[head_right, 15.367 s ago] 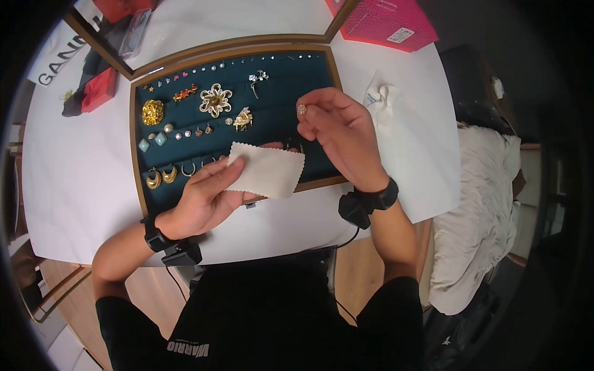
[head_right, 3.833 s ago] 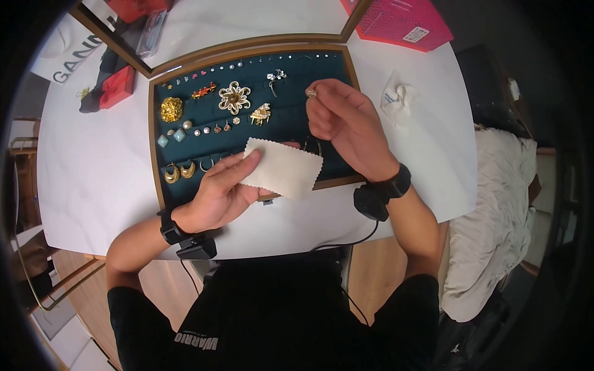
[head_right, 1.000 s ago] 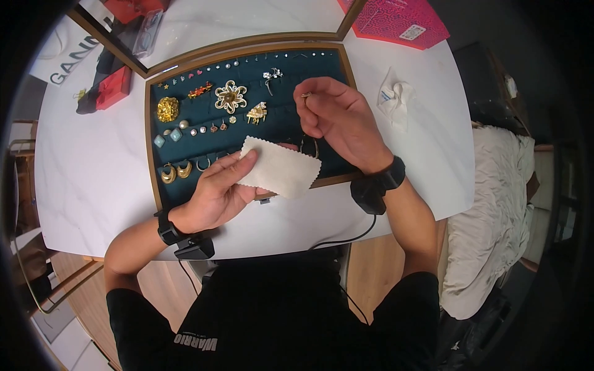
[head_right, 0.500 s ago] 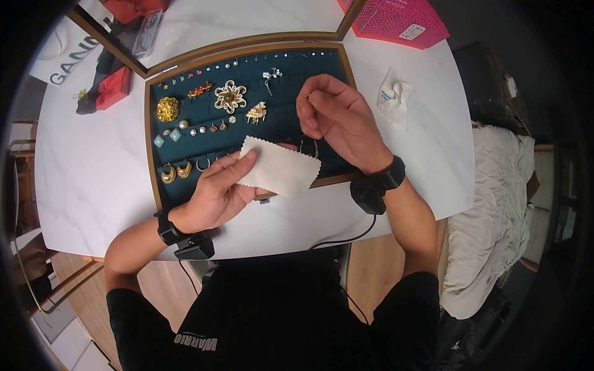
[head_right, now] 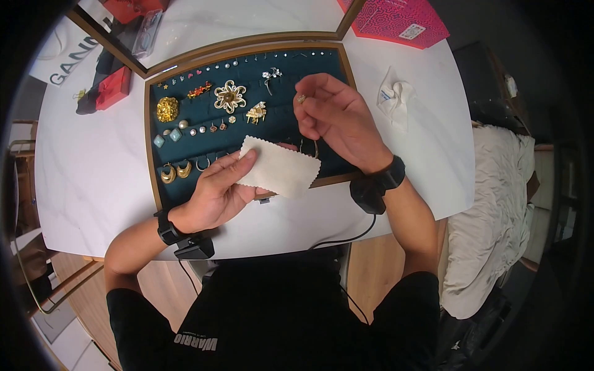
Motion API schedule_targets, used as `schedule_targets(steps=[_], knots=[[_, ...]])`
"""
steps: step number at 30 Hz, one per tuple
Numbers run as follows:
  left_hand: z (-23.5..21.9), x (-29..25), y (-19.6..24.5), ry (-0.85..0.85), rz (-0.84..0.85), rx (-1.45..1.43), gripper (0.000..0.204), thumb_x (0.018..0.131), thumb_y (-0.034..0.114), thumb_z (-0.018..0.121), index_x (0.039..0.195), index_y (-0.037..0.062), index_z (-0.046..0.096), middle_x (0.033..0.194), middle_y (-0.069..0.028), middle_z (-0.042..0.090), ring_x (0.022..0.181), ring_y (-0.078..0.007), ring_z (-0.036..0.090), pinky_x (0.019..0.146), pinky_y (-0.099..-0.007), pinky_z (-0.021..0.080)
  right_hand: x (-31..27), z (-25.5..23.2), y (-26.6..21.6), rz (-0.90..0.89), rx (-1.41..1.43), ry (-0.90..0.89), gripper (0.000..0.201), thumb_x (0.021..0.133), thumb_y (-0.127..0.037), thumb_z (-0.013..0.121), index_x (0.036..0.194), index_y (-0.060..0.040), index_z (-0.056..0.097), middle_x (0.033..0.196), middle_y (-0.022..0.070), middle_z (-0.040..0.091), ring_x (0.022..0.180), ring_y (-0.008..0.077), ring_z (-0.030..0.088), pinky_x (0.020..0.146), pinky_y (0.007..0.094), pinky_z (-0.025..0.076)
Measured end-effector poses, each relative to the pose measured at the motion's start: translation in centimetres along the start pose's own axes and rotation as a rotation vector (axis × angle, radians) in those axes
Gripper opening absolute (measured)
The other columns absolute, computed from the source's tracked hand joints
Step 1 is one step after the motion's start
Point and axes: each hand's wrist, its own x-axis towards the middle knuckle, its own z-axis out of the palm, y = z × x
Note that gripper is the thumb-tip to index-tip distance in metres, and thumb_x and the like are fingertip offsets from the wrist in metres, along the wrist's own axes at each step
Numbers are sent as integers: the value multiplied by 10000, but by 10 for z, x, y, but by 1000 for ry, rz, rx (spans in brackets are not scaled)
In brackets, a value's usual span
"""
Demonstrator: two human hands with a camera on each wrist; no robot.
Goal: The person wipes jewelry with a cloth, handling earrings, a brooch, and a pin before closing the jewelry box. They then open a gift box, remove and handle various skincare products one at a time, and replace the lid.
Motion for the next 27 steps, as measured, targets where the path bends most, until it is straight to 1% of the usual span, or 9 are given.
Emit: schedule_targets(steps=[4, 6, 13, 15, 17, 18, 20, 25, 27], knots=[[2, 0, 0, 1, 5, -9, 506, 1107, 305, 348, 1469, -45, 394, 1454, -152, 524, 1246, -242, 596, 937, -306, 503, 0, -8, 4, 1, 4, -50, 181, 993, -61, 597, 1163, -9, 626, 941, 71, 630, 753, 111, 541, 630, 258, 456], [6, -1, 0, 55, 15, -111, 438, 1100, 281, 416, 1381, -43, 506, 1271, -154, 649, 1128, -185, 644, 880, -280, 498, -1, -8, 4, 2, -3, -43, 176, 994, -65, 599, 1158, -11, 630, 945, 74, 634, 747, 115, 546, 630, 259, 459], [5, -1, 1, 33, 20, -114, 446, 1100, 283, 415, 1390, -44, 500, 1283, -158, 641, 1149, -189, 637, 904, -288, 503, -1, -7, 3, 10, -15, -29, 162, 999, -83, 601, 1141, -18, 644, 929, 73, 637, 720, 126, 558, 635, 258, 469], [2, -1, 0, 17, 4, -16, 501, 1106, 312, 356, 1465, -33, 406, 1440, -141, 539, 1221, -226, 608, 893, -285, 500, -1, -7, 3, 10, -11, -32, 166, 998, -83, 602, 1146, -18, 643, 928, 73, 638, 726, 123, 558, 636, 258, 469], [3, 0, 1, 18, 13, -56, 477, 1104, 300, 380, 1429, -41, 450, 1366, -152, 586, 1189, -210, 620, 917, -292, 502, -2, -3, 3, 11, -122, -13, 178, 1004, -173, 604, 1144, -68, 634, 862, 34, 497, 758, 118, 457, 595, 249, 403], [4, 0, 1, 20, 21, -96, 455, 1102, 287, 404, 1393, -50, 495, 1291, -162, 634, 1157, -193, 631, 942, -300, 504, -2, -2, 2, 11, -122, -13, 178, 1004, -173, 604, 1144, -68, 634, 862, 34, 497, 758, 118, 457, 595, 249, 403], [6, 0, 1, 31, 23, -96, 458, 1102, 289, 401, 1395, -51, 494, 1290, -159, 636, 1159, -192, 630, 940, -298, 502, -2, 0, 1, 22, -114, -4, 242, 1011, -169, 586, 1220, -54, 626, 889, 40, 515, 772, 121, 472, 601, 250, 413], [12, 1, 3, 67, 43, -133, 457, 1105, 289, 394, 1403, -45, 489, 1291, -146, 638, 1156, -180, 627, 929, -288, 495, -3, 0, -1, 23, -72, 7, 263, 1024, -120, 554, 1249, -7, 629, 929, 51, 602, 748, 115, 538, 630, 261, 467], [0, 0, 0, -54, 29, -66, 479, 1108, 262, 347, 1444, -74, 401, 1432, -180, 527, 1320, -268, 535, 1140, -415, 405, -3, 1, -1, 26, -66, -11, 254, 1025, -115, 545, 1234, 0, 633, 927, 53, 603, 751, 116, 539, 631, 264, 468]])
